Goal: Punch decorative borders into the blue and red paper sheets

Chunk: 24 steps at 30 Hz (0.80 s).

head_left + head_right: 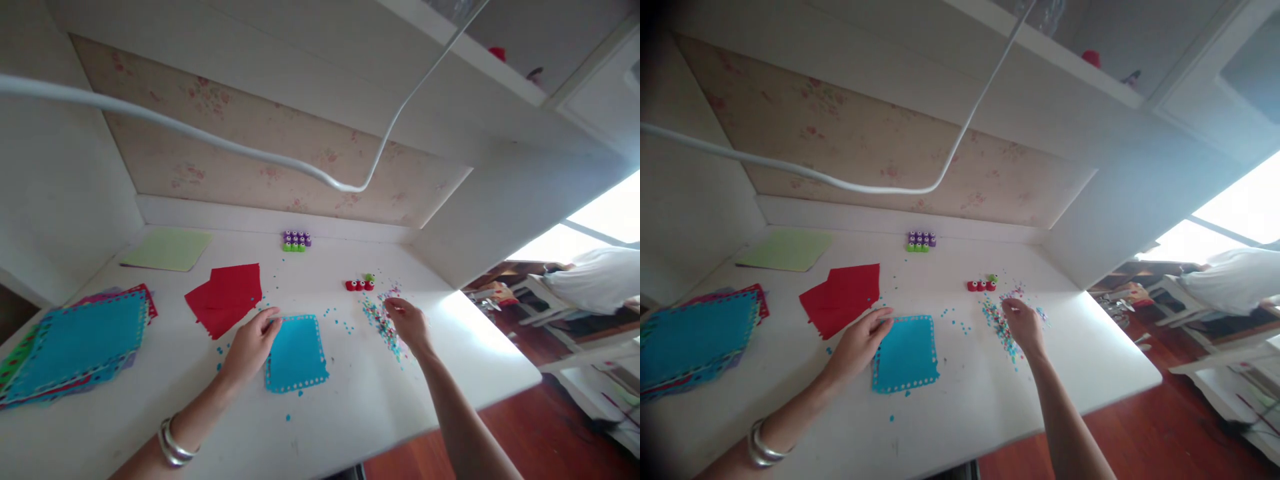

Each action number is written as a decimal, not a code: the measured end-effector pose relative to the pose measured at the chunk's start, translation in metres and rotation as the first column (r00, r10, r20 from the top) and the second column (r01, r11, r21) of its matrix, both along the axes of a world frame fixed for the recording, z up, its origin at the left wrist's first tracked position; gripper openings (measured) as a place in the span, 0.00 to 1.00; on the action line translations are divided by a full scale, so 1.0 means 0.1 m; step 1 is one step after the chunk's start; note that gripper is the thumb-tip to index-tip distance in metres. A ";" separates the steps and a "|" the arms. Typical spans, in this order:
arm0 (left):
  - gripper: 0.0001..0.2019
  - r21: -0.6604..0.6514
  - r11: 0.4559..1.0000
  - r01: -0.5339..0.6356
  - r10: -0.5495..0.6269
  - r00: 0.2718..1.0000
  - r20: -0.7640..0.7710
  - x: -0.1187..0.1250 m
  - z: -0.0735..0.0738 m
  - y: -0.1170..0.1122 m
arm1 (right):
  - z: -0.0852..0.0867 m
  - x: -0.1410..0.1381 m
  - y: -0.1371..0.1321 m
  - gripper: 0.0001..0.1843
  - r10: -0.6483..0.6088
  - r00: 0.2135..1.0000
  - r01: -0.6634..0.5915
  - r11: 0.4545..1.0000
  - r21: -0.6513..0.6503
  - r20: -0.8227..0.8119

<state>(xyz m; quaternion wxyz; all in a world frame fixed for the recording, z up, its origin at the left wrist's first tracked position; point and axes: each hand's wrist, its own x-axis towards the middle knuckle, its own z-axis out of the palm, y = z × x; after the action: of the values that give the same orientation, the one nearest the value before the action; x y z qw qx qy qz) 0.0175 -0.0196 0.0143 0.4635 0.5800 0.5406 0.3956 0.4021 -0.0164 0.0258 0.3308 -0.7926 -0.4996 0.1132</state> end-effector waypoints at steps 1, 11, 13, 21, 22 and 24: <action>0.20 0.050 0.999 0.010 -0.008 0.999 -0.046 0.00 -0.01 0.00 | 0.01 0.03 0.01 0.15 -0.003 1.000 0.003 1.000 -0.002 0.026; 0.12 0.168 0.982 0.084 -0.066 0.992 -0.111 -0.02 -0.03 0.03 | 0.13 0.10 -0.08 0.15 0.015 0.997 -0.018 0.999 0.045 0.070; 0.13 0.117 0.991 0.071 -0.065 0.996 -0.054 -0.02 -0.04 0.05 | 0.10 -0.08 -0.14 0.15 0.087 0.996 -0.087 0.995 0.040 -0.004; 0.20 -0.111 0.985 -0.134 0.155 0.966 0.209 -0.01 -0.05 0.09 | 0.06 -1.33 -0.36 0.22 0.381 0.617 -0.393 0.907 0.149 -0.689; 0.20 -0.118 0.983 -0.141 0.164 0.962 0.217 -0.02 -0.05 0.09 | 0.06 -1.45 -0.36 0.24 0.363 0.540 -0.395 0.906 0.152 -0.759; 0.22 -0.132 0.979 -0.154 0.182 0.954 0.237 -0.02 -0.04 0.09 | 0.03 -1.60 -0.32 0.25 0.338 0.427 -0.396 0.904 0.162 -0.839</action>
<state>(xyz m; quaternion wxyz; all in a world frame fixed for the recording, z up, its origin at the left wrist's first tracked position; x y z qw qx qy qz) 0.0154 -0.0109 0.0103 0.5241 0.4509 0.5471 0.4719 0.2418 -0.0487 0.0286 0.4753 -0.5150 -0.4288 0.5700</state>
